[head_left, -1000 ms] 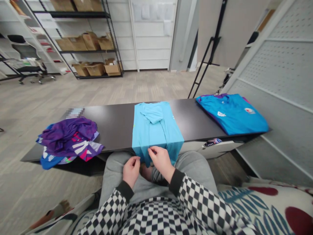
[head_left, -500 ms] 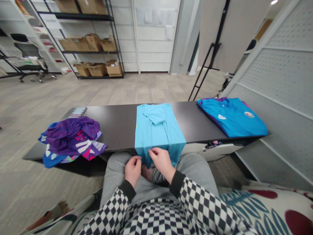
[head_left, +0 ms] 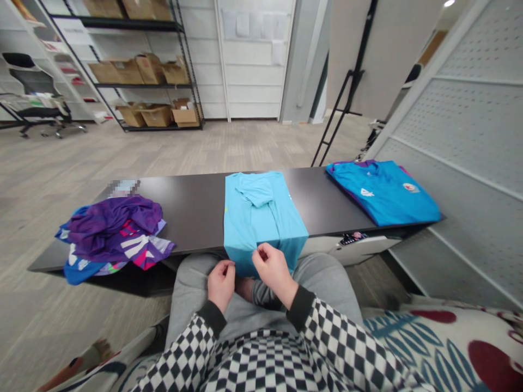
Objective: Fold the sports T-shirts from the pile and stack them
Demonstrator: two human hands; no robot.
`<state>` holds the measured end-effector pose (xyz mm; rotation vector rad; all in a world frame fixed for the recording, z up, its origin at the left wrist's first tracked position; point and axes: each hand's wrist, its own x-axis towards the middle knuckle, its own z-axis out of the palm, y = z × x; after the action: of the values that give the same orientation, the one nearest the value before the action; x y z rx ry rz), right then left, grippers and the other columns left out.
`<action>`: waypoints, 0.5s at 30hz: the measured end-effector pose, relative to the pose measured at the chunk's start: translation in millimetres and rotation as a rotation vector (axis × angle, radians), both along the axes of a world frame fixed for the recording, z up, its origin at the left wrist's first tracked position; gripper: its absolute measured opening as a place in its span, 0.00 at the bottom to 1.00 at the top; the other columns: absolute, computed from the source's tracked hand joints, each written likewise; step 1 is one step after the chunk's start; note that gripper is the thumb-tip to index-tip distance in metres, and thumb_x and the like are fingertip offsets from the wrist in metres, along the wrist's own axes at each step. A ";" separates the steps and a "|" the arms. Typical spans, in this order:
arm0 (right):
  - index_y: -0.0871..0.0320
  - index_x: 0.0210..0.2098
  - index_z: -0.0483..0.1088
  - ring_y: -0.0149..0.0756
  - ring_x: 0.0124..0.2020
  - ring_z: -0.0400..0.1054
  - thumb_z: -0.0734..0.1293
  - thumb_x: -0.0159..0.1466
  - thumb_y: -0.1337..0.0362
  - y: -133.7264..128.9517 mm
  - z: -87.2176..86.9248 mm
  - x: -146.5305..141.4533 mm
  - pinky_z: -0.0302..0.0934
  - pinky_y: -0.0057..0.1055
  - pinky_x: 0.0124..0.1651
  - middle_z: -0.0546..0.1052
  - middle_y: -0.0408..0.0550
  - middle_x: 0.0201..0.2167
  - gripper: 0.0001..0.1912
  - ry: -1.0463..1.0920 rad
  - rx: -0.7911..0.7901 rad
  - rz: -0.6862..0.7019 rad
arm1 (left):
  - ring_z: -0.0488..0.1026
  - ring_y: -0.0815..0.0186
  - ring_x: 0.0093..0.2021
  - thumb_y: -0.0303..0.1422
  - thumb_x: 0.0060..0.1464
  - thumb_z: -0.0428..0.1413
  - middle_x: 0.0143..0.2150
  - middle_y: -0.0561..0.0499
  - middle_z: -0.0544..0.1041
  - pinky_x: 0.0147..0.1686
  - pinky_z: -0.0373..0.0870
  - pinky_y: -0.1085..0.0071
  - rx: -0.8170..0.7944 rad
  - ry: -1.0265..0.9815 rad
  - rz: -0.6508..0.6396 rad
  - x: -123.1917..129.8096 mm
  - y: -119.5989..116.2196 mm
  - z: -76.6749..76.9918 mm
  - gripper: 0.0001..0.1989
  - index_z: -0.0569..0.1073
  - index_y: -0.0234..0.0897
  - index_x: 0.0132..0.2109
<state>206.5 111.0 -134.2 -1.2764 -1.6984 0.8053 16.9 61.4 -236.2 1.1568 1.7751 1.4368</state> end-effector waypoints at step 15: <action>0.52 0.30 0.73 0.40 0.29 0.70 0.65 0.76 0.50 3.1 -41.3 55.4 0.58 0.36 0.37 0.78 0.45 0.27 0.20 -0.126 -0.099 0.014 | 0.80 0.51 0.64 0.41 0.57 0.68 0.61 0.39 0.83 0.72 0.71 0.48 0.065 -0.097 0.079 -10.7 12.4 -16.0 0.24 0.77 0.41 0.58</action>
<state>261.9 114.0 -175.5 -1.4101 -1.7868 0.8420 6.3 73.8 -252.2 1.0416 1.7360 1.5796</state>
